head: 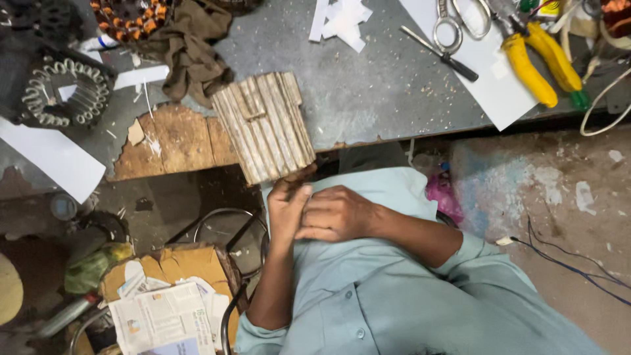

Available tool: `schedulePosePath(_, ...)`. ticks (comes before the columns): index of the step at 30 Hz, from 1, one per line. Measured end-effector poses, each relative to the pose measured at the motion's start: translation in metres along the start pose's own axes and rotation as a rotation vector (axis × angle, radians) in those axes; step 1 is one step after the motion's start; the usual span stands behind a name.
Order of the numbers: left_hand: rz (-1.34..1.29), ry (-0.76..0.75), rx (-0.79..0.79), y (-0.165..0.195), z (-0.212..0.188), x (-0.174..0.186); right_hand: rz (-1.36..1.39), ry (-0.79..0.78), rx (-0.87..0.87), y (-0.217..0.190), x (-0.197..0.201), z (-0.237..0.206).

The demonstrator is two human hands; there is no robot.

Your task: The person inserts small white insulating pieces into slots on a laminated stator core and wraps copper wire around the core. The person repeatedly places insulators and adjusts the wire while holding the core with both hands.

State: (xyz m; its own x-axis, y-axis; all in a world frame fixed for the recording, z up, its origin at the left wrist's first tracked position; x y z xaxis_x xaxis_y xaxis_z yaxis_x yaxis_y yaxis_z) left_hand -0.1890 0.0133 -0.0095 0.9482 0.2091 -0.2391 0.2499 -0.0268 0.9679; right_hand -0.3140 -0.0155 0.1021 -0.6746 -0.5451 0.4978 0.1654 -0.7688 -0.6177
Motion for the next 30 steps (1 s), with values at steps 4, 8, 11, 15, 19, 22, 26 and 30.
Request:
schedulePosePath(4, -0.026, 0.122, 0.128, -0.037, 0.003, 0.014, 0.023, -0.017, -0.047, 0.003, -0.002, 0.006)
schedulePosePath(8, 0.038, 0.117, 0.078, -0.053, -0.009, 0.023, -0.134, -0.064, -0.165, 0.014, -0.005, 0.012)
schedulePosePath(11, 0.248, 0.104, 0.083, -0.048, -0.019, 0.031, -0.222, -0.137, -0.340, 0.031, -0.005, 0.016)
schedulePosePath(15, 0.671, 0.073, -0.071, 0.007, -0.025, 0.039, -0.310, -0.052, -0.316, 0.032, 0.014, 0.015)
schedulePosePath(19, 0.595, 0.169, -0.141, 0.062, -0.027, 0.034, -0.258, 0.034, -0.252, 0.033, 0.021, 0.010)
schedulePosePath(22, 0.715, 0.276, -0.319, 0.090, -0.024, 0.013, -0.251, 0.039, -0.236, 0.039, 0.015, 0.009)
schedulePosePath(26, 0.955, 0.340, -0.530, 0.104, -0.022, -0.003, -0.305, 0.062, -0.190, 0.038, 0.016, 0.007)
schedulePosePath(30, 0.793, 0.399, -0.516, 0.090, -0.021, 0.011, -0.305, 0.126, -0.240, 0.038, 0.023, 0.006)
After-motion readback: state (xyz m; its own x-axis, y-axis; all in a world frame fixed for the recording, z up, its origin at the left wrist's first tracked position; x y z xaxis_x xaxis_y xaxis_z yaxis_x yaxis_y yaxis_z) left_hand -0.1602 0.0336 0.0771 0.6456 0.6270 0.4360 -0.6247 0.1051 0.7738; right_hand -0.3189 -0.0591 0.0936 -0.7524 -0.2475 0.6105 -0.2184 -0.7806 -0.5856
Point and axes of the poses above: each hand's wrist, its own z-axis towards the middle knuckle, its own x-axis out of the back of the hand, y = z × x, the point moved 7 cm from there along z, towards the middle knuckle, and after that the axes turned 2 degrees about x, right-handed, at the moved point
